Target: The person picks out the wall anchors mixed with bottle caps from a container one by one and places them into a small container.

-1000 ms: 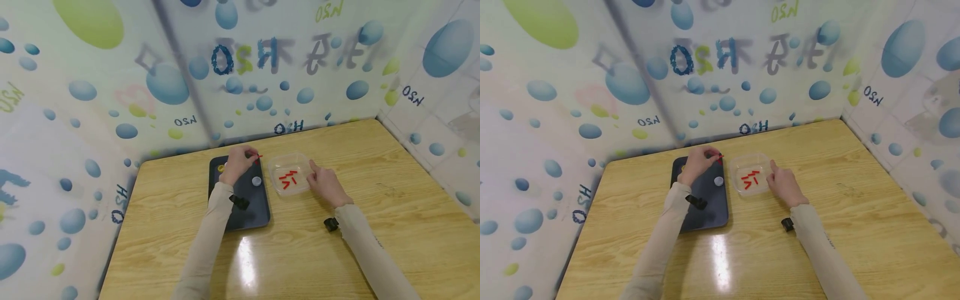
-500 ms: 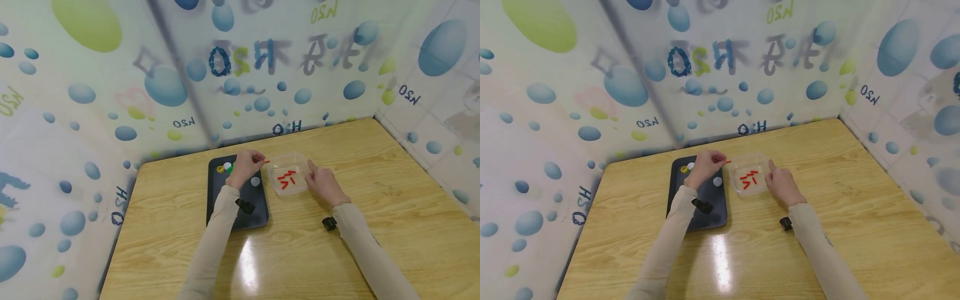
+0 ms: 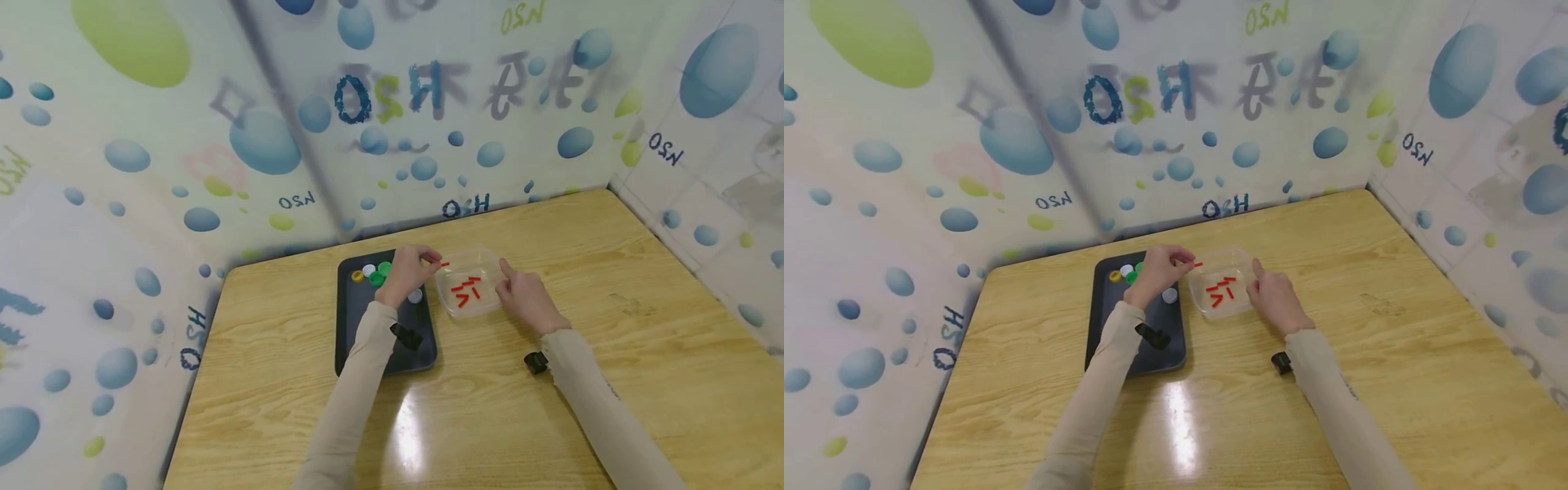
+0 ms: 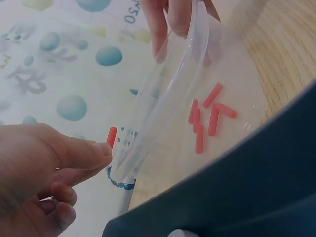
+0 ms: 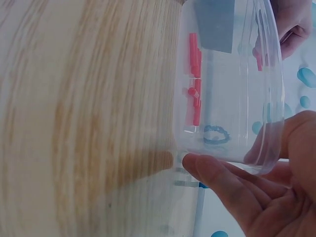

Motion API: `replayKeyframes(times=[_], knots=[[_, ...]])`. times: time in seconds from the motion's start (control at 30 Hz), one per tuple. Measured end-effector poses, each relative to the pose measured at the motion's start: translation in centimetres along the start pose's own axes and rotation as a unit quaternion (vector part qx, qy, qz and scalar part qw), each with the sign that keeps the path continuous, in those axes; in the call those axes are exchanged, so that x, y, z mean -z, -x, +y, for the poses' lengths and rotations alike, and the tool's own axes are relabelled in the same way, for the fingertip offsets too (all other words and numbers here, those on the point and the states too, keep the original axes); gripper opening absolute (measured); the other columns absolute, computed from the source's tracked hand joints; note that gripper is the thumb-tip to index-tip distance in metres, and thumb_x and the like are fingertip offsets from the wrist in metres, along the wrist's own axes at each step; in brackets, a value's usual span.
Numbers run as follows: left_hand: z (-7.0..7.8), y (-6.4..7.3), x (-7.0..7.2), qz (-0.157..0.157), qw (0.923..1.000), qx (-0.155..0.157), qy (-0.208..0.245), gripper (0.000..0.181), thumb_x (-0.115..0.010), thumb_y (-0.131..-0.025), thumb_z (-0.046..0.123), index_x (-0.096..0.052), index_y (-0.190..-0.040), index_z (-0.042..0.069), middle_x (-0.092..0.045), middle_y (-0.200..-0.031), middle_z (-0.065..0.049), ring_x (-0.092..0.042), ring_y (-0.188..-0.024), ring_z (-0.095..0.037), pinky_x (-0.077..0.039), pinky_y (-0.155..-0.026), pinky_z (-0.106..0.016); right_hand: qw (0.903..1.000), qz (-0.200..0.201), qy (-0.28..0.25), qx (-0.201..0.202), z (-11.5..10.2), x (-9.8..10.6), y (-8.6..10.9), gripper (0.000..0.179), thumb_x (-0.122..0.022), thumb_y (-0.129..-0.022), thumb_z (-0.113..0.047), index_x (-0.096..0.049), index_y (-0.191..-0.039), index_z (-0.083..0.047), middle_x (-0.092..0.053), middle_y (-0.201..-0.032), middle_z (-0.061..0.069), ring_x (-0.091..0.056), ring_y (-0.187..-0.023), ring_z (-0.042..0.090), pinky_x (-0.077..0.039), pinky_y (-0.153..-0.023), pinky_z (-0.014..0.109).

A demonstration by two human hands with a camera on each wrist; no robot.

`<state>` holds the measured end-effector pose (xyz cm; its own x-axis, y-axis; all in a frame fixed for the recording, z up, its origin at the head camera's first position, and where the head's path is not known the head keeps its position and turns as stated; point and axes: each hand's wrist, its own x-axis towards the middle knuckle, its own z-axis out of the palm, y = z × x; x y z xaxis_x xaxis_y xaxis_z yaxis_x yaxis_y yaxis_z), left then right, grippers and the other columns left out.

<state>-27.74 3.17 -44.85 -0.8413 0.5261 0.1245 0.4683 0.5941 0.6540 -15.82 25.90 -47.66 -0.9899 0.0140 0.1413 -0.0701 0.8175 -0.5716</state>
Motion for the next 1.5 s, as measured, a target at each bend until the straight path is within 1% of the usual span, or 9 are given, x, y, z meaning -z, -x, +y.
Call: replayKeyframes(times=[0.17,0.3,0.43,0.6,0.7,0.83,0.93,1.23,1.5], knots=[[0.6,-0.2,-0.3,-0.011,0.9999,0.006,-0.002,0.015,-0.074,-0.094,0.016,-0.078,-0.106,0.007,-0.077,-0.103,-0.005,-0.069,-0.096,-0.021,-0.057,-0.076,-0.031,0.9999,0.007,0.002,0.009,0.1,0.0,0.0,0.053,-0.044,-0.096,-0.002,-0.04,-0.146,0.016,-0.031,-0.052,-0.005,-0.023,-0.046,0.007,-0.025,-0.043,0.022],[1.3,-0.4,-0.7,-0.032,0.9994,0.016,0.007,0.017,-0.072,-0.095,0.017,-0.078,-0.108,0.008,-0.077,-0.103,-0.005,-0.067,-0.096,-0.02,-0.055,-0.074,-0.027,0.9999,0.008,0.001,0.008,0.1,0.0,0.0,0.053,-0.044,-0.096,-0.001,-0.041,-0.146,0.016,-0.031,-0.053,-0.005,-0.024,-0.046,0.007,-0.025,-0.043,0.023],[1.8,-0.5,-1.2,-0.043,0.9988,0.02,0.011,0.018,-0.071,-0.096,0.016,-0.077,-0.11,0.007,-0.076,-0.103,-0.004,-0.064,-0.095,-0.019,-0.052,-0.073,-0.025,1.0,0.004,0.001,0.007,0.1,0.0,-0.1,0.053,-0.044,-0.096,-0.001,-0.04,-0.146,0.016,-0.032,-0.053,-0.005,-0.024,-0.047,0.007,-0.025,-0.044,0.023],[2.3,-0.6,-1.6,-0.054,0.9984,0.007,0.017,0.019,-0.071,-0.096,0.015,-0.077,-0.11,0.006,-0.076,-0.103,-0.005,-0.065,-0.096,-0.019,-0.052,-0.079,-0.028,0.9999,0.007,0.005,0.006,0.0,0.0,-0.1,0.053,-0.044,-0.096,-0.001,-0.041,-0.145,0.016,-0.031,-0.054,-0.004,-0.024,-0.048,0.008,-0.024,-0.044,0.023],[2.4,-0.6,-2.0,-0.064,0.9978,-0.003,0.018,0.018,-0.071,-0.096,0.015,-0.077,-0.111,0.005,-0.076,-0.103,-0.005,-0.066,-0.096,-0.018,-0.053,-0.081,-0.028,0.9999,0.009,0.007,0.002,-0.1,0.0,-0.2,0.053,-0.045,-0.095,-0.002,-0.042,-0.145,0.016,-0.032,-0.055,-0.004,-0.025,-0.048,0.008,-0.025,-0.044,0.022],[2.7,-0.7,-2.4,-0.077,0.9967,-0.009,0.025,0.017,-0.071,-0.096,0.015,-0.077,-0.11,0.006,-0.076,-0.101,-0.004,-0.067,-0.095,-0.017,-0.053,-0.079,-0.025,0.9998,0.009,0.014,-0.005,-0.1,-0.1,-0.3,0.053,-0.046,-0.095,-0.002,-0.042,-0.145,0.016,-0.033,-0.056,-0.004,-0.028,-0.049,0.008,-0.027,-0.045,0.023],[3.0,-0.7,-2.7,-0.087,0.9957,-0.006,0.033,0.018,-0.072,-0.095,0.014,-0.076,-0.11,0.005,-0.076,-0.101,-0.004,-0.067,-0.095,-0.016,-0.053,-0.078,-0.024,0.9998,0.006,0.017,-0.009,-0.2,0.0,-0.2,0.053,-0.047,-0.096,-0.002,-0.042,-0.145,0.016,-0.033,-0.057,-0.003,-0.029,-0.048,0.009,-0.028,-0.045,0.024],[3.1,-0.8,-3.3,-0.095,0.9954,-0.007,0.01,0.015,-0.071,-0.095,0.013,-0.077,-0.108,0.006,-0.075,-0.098,-0.002,-0.066,-0.091,-0.013,-0.053,-0.076,-0.022,0.9996,-0.006,0.017,-0.022,-0.4,0.1,-0.2,0.055,-0.046,-0.096,-0.004,-0.039,-0.147,0.016,-0.03,-0.055,-0.005,-0.027,-0.048,0.009,-0.026,-0.044,0.023],[3.2,-0.8,-3.8,-0.098,0.9952,-0.006,-0.004,0.013,-0.072,-0.095,0.012,-0.077,-0.106,0.007,-0.075,-0.098,-0.002,-0.067,-0.091,-0.014,-0.054,-0.076,-0.023,0.9996,0.006,0.023,-0.014,-0.5,0.2,-0.2,0.054,-0.046,-0.095,-0.003,-0.041,-0.145,0.017,-0.03,-0.054,-0.005,-0.025,-0.047,0.008,-0.026,-0.043,0.024]])
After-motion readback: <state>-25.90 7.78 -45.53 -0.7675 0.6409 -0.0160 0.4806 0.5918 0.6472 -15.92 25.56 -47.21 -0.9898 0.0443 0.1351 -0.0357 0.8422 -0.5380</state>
